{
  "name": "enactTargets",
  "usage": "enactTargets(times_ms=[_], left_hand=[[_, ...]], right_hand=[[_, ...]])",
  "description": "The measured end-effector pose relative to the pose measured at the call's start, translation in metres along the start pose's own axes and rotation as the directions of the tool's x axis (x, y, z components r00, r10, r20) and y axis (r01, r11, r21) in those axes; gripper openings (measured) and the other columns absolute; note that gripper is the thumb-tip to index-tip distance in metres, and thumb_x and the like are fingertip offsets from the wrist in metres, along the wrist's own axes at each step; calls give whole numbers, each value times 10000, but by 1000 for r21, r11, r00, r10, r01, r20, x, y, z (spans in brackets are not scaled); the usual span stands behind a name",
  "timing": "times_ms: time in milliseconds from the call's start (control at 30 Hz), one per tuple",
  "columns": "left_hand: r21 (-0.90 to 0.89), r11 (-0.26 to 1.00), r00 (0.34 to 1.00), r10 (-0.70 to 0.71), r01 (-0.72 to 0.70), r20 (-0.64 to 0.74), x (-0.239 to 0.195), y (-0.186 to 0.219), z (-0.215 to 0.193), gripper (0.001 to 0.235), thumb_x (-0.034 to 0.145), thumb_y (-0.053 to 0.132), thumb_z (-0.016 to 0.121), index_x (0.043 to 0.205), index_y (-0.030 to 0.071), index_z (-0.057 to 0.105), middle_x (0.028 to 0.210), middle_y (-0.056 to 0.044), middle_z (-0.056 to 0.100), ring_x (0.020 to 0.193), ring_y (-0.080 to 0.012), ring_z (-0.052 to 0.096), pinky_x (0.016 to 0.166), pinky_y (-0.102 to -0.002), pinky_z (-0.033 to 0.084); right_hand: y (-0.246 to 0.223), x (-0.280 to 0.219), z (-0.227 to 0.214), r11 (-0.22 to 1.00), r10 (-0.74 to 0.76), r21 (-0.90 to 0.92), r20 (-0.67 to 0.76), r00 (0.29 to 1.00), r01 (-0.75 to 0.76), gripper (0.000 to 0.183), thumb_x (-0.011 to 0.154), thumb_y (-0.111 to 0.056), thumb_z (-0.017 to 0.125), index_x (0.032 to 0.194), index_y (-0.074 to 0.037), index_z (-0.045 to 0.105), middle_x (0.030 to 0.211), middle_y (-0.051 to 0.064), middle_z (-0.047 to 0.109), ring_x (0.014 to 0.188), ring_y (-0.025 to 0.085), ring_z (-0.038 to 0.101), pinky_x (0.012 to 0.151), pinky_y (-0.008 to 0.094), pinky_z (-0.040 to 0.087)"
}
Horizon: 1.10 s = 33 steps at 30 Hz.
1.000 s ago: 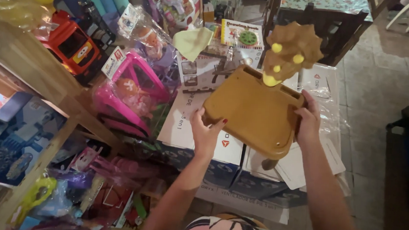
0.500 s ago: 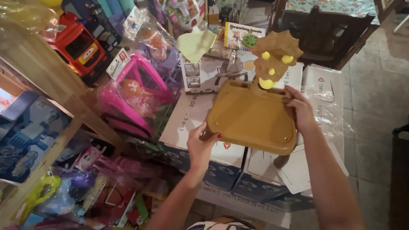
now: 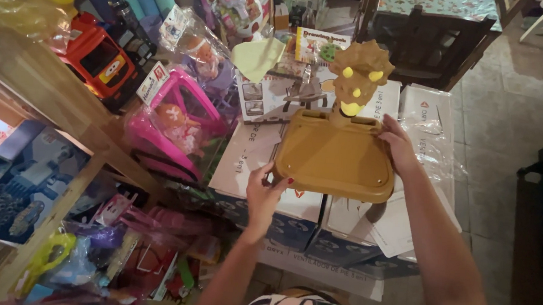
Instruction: The person assembles a yellow toy drawing desk by attaching a giraffe-shaped projector head to the base and then handles a pack of markers and a drawing book.
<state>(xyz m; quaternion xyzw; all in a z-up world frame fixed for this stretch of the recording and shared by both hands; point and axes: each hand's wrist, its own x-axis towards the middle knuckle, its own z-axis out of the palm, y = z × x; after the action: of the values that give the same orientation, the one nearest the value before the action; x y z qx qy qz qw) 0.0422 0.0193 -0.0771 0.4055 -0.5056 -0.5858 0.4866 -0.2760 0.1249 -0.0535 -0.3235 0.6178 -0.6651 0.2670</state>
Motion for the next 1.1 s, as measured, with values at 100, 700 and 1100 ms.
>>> enactTargets(times_ms=[100, 700, 1100], left_hand=[[103, 994, 996, -32, 23, 84, 12, 4, -6, 688, 780, 261, 874, 1373, 26, 616, 1234, -160, 559, 995, -178, 591, 825, -312, 552], [-52, 966, 932, -228, 252, 283, -36, 71, 20, 789, 706, 284, 913, 1368, -7, 598, 1405, -338, 511, 1323, -433, 516, 1098, -512, 412], [90, 995, 922, -75, 44, 380, -59, 31, 23, 702, 857, 170, 794, 1465, 19, 478, 1431, -284, 536, 1297, -423, 533, 1093, -480, 448]], right_hand=[[27, -10, -28, 997, -33, -76, -136, 990, 23, 548, 980, -67, 526, 1520, -61, 431, 1491, 231, 438, 1362, 366, 444, 1147, 531, 325], [-2, -103, -17, 991, 55, -86, -429, 902, -101, 392, 868, -80, 658, 1248, -155, 715, 1149, 107, 687, 1089, 248, 647, 1003, 372, 502], [30, -16, -78, 983, -93, 154, -50, 994, 99, 351, 878, 129, 479, 1184, 96, 649, 1194, 172, 662, 1039, 199, 606, 1036, 356, 479]])
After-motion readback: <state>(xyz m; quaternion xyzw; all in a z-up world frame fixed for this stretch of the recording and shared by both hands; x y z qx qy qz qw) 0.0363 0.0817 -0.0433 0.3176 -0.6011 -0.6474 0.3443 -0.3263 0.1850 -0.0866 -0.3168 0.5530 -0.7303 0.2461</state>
